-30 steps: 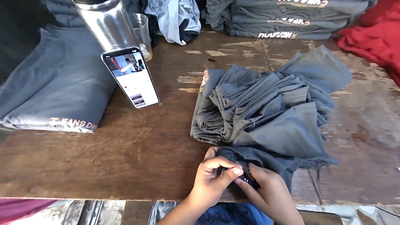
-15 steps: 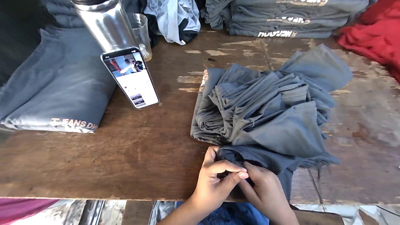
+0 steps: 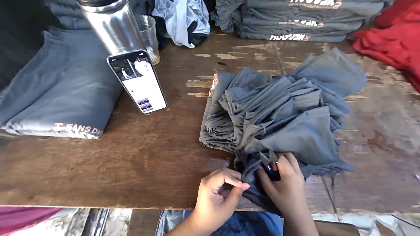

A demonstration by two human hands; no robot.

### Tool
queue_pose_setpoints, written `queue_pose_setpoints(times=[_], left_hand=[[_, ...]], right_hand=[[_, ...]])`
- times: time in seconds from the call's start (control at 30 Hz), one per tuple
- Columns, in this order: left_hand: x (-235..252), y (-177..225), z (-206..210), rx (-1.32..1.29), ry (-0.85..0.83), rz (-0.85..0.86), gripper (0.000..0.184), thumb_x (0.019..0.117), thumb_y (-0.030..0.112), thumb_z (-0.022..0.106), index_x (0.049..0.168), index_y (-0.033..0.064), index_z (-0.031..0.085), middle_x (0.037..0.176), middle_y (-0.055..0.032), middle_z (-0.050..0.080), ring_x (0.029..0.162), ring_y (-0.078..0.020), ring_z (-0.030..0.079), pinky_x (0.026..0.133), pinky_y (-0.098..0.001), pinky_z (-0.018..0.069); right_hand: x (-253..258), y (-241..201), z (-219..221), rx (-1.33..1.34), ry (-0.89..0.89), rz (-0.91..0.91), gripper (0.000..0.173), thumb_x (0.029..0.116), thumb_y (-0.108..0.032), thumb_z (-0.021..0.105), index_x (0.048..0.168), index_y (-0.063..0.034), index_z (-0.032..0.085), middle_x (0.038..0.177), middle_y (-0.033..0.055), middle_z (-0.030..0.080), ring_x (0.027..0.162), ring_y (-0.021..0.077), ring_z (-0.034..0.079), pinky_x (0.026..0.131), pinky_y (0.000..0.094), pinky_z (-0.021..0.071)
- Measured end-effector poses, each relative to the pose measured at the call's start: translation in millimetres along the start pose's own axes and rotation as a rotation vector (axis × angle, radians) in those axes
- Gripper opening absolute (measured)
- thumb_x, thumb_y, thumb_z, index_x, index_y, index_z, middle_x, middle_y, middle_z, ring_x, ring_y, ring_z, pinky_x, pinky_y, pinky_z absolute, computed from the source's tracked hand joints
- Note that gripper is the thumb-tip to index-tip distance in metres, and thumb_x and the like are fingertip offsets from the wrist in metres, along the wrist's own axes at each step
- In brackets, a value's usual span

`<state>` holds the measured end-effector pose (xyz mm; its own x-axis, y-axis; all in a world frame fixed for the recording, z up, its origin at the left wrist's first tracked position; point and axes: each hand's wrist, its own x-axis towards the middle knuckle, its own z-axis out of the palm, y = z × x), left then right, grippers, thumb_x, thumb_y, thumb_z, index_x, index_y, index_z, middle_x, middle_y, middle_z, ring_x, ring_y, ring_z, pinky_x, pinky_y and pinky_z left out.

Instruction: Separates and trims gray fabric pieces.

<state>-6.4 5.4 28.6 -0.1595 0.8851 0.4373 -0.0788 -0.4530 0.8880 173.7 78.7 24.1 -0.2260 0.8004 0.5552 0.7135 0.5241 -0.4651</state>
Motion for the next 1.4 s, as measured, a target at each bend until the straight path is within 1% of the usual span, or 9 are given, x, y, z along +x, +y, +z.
queue_pose_setpoints(times=[0.17,0.23,0.37,0.43,0.5,0.57,0.7,0.87,1.4], left_hand=[[3.7,3.1,-6.6,0.111,-0.069,0.141,0.01,0.0831,-0.006,0.075,0.085,-0.0009,0.067,0.09,-0.0068,0.073,0.091,-0.008,0.07,0.083,-0.0199,0.0579],[4.8,4.1,-10.6,0.165,-0.093,0.177,0.01,0.0805,-0.007,0.074,0.081,-0.0011,0.066,0.088,-0.0071,0.073,0.089,-0.009,0.07,0.082,-0.0201,0.0572],[9.4,9.7,-23.8,0.342,-0.228,0.205,0.008,0.0829,-0.006,0.069,0.077,-0.0008,0.067,0.088,-0.0086,0.074,0.091,-0.0119,0.069,0.085,-0.0198,0.0543],[11.7,11.4,-30.6,0.393,-0.346,0.188,0.008,0.0869,-0.005,0.067,0.08,-0.001,0.07,0.09,-0.0102,0.074,0.093,-0.0143,0.068,0.088,-0.021,0.0532],[13.5,12.4,-34.8,0.428,-0.459,0.139,0.01,0.0905,-0.003,0.064,0.085,-0.0008,0.072,0.092,-0.0104,0.074,0.093,-0.0158,0.069,0.089,-0.0229,0.0529],[14.1,13.2,-36.0,0.443,-0.532,0.084,0.013,0.0925,-0.002,0.062,0.087,-0.0004,0.073,0.093,-0.0102,0.075,0.094,-0.0166,0.07,0.091,-0.0244,0.0533],[12.3,11.3,-29.6,0.437,-0.478,0.016,0.012,0.0913,-0.003,0.061,0.085,0.0003,0.07,0.091,-0.01,0.074,0.092,-0.0156,0.07,0.089,-0.0236,0.0538],[12.3,10.2,-22.1,0.362,-0.346,0.057,0.009,0.0885,-0.007,0.061,0.085,-0.0002,0.066,0.093,-0.0102,0.073,0.095,-0.0142,0.069,0.091,-0.0227,0.0542],[10.9,12.0,-40.5,0.414,-0.426,-0.056,0.004,0.0952,0.001,0.058,0.098,0.0044,0.059,0.099,-0.0054,0.069,0.094,-0.0041,0.066,0.085,-0.0153,0.0539]], right_hand=[[1.4,4.5,-1.9,-0.068,0.041,0.01,0.013,0.0837,-0.011,0.058,0.08,0.001,0.059,0.085,0.017,0.056,0.077,0.0218,0.055,0.067,0.0275,0.0456],[-1.5,9.6,-5.3,0.046,0.094,-0.05,0.01,0.0837,-0.009,0.059,0.082,0.001,0.058,0.091,0.0174,0.057,0.087,0.0188,0.055,0.077,0.0222,0.0448],[-8.7,14.9,-29.7,0.606,0.108,-0.15,0.011,0.094,-0.018,0.063,0.095,-0.023,0.053,0.119,-0.0087,0.066,0.118,0.0062,0.062,0.1,0.0238,0.0519],[-15.8,13.3,-45.7,0.679,0.024,-0.138,0.008,0.0981,-0.021,0.06,0.1,-0.0261,0.054,0.109,-0.0133,0.073,0.105,0.0038,0.071,0.09,0.0222,0.0594],[-23.5,14.8,-58.6,0.47,-0.148,-0.075,0.004,0.0959,-0.021,0.053,0.095,-0.0167,0.052,0.089,-0.0076,0.069,0.083,-0.0027,0.067,0.073,0.0137,0.0547],[-29.8,13.2,-61.5,0.27,-0.338,-0.022,0.016,0.0901,-0.018,0.052,0.094,-0.0053,0.062,0.078,0.0046,0.064,0.068,0.0081,0.059,0.061,0.024,0.0499],[-31.4,-1.5,-54.0,0.099,-0.491,-0.019,0.057,0.1022,-0.052,0.053,0.087,0.0017,0.063,0.08,0.0188,0.063,0.073,0.0298,0.061,0.07,0.0451,0.0515],[-33.2,-6.8,-48.8,-0.05,-0.5,-0.079,0.066,0.1024,-0.061,0.042,0.081,-0.0042,0.066,0.087,0.0182,0.067,0.082,0.0365,0.066,0.071,0.0501,0.052],[-35.7,-5.8,-50.7,-0.047,-0.518,-0.081,0.06,0.1056,-0.056,0.038,0.081,-0.0088,0.067,0.09,0.0137,0.067,0.09,0.0344,0.066,0.076,0.0495,0.0531]])
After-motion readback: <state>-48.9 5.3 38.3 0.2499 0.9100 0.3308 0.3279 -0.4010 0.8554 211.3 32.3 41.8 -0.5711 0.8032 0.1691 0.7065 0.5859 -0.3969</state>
